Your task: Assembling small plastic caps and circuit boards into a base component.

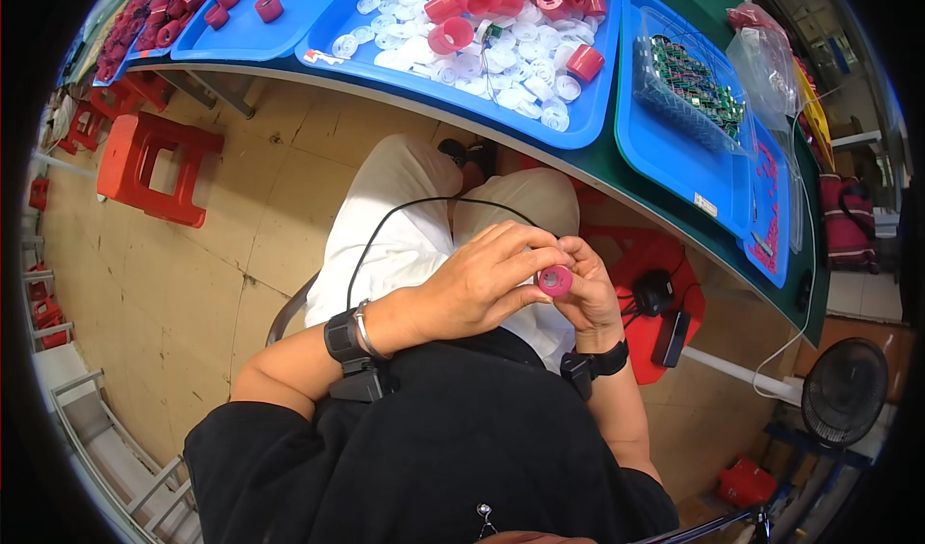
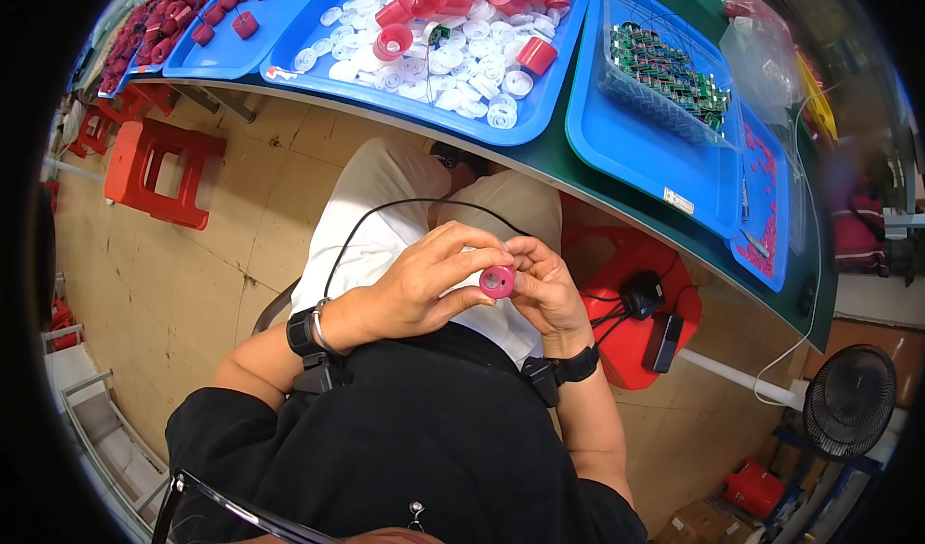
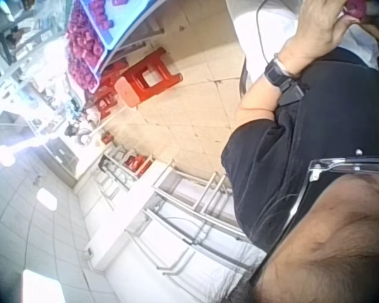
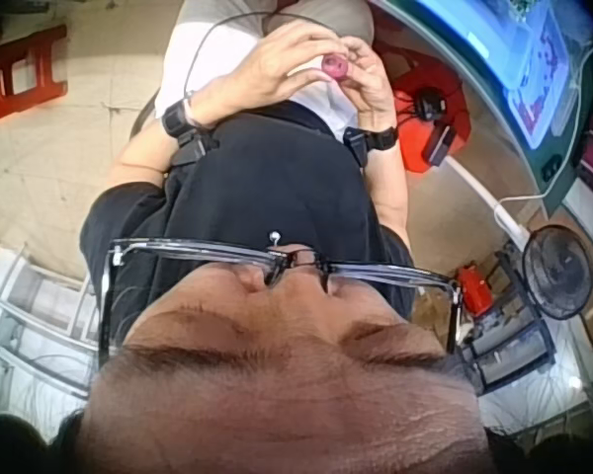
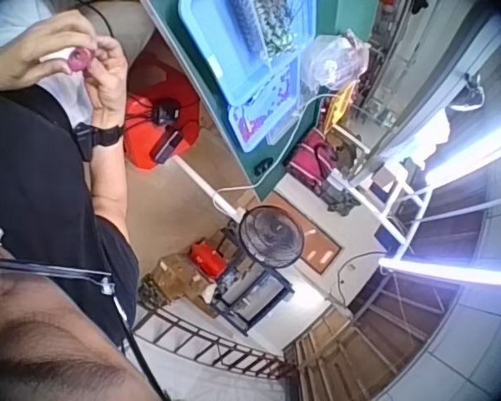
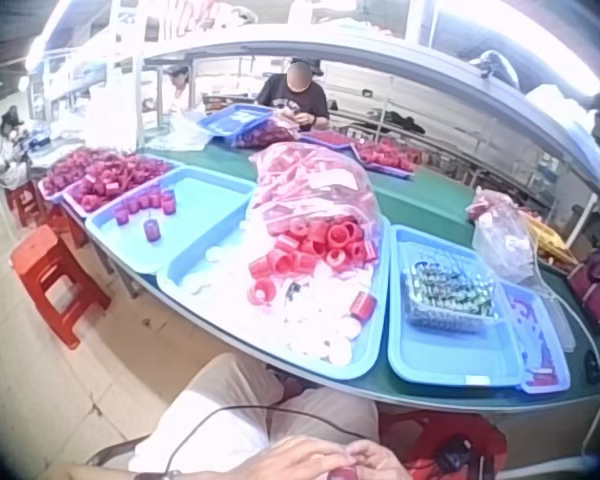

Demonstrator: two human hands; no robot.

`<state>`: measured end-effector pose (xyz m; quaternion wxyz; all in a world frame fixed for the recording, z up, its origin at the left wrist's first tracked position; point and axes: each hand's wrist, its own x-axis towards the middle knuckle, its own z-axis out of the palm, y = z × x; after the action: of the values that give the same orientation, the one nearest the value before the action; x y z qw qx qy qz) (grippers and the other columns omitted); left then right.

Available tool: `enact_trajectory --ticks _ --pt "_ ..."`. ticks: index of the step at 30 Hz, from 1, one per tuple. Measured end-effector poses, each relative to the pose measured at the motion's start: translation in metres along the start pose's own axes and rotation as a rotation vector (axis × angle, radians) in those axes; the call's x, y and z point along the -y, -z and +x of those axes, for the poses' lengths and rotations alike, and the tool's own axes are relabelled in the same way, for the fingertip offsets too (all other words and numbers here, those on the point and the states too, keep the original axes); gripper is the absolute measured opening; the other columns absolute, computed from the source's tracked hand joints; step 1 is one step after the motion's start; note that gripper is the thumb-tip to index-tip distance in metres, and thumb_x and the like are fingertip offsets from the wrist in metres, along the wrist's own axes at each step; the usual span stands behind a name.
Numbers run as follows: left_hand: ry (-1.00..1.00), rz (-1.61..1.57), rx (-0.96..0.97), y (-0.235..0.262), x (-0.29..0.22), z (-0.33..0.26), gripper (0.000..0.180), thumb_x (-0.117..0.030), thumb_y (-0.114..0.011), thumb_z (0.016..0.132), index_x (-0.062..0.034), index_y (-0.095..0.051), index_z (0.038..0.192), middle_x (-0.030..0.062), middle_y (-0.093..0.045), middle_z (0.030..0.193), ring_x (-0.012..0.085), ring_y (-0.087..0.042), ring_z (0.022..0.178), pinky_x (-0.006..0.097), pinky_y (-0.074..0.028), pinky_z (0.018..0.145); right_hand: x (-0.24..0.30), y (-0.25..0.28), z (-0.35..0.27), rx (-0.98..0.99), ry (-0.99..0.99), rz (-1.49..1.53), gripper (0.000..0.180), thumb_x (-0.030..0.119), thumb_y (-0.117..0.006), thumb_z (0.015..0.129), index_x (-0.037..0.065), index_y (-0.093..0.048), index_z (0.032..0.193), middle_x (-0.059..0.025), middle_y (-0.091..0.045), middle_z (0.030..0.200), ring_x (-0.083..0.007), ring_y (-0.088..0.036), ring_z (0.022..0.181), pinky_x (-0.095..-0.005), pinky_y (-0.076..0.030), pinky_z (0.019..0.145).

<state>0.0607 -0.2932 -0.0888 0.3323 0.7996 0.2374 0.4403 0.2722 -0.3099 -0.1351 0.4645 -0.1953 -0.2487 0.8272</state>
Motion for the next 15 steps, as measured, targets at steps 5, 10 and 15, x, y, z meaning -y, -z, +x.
enact_trajectory --ticks 5,10,15 --pt "0.001 -0.014 -0.003 -0.0017 0.0023 -0.0024 0.044 -0.008 -0.072 0.078 -0.0018 -0.057 0.118 0.0146 -0.055 0.110 0.0328 -0.056 0.095 0.040 -0.048 0.079 -0.0037 0.0011 -0.0033 -0.025 -0.008 0.004 0.038 0.000 -0.063 0.087 0.000 -0.053 0.124 -0.0114 -0.066 0.109 -0.0182 -0.064 0.101 -0.0292 -0.050 0.089" --pt "0.014 0.013 0.016 -0.0009 0.0050 -0.0042 0.046 -0.008 -0.072 0.077 -0.0027 -0.056 0.120 0.0140 -0.053 0.107 0.0326 -0.057 0.092 0.039 -0.049 0.076 0.0025 -0.0035 -0.0005 -0.034 -0.046 -0.007 0.042 0.005 -0.063 0.088 -0.004 -0.050 0.127 -0.0137 -0.061 0.117 -0.0209 -0.060 0.108 -0.0325 -0.048 0.094" --pt "-0.023 0.128 0.039 0.0017 0.0069 -0.0039 0.048 -0.008 -0.071 0.076 -0.0046 -0.055 0.121 0.0133 -0.053 0.105 0.0314 -0.057 0.088 0.039 -0.050 0.068 0.0027 -0.0052 -0.0005 0.026 -0.083 0.039 0.045 0.010 -0.063 0.089 -0.005 -0.049 0.129 -0.0132 -0.060 0.117 -0.0202 -0.060 0.104 -0.0309 -0.049 0.089"
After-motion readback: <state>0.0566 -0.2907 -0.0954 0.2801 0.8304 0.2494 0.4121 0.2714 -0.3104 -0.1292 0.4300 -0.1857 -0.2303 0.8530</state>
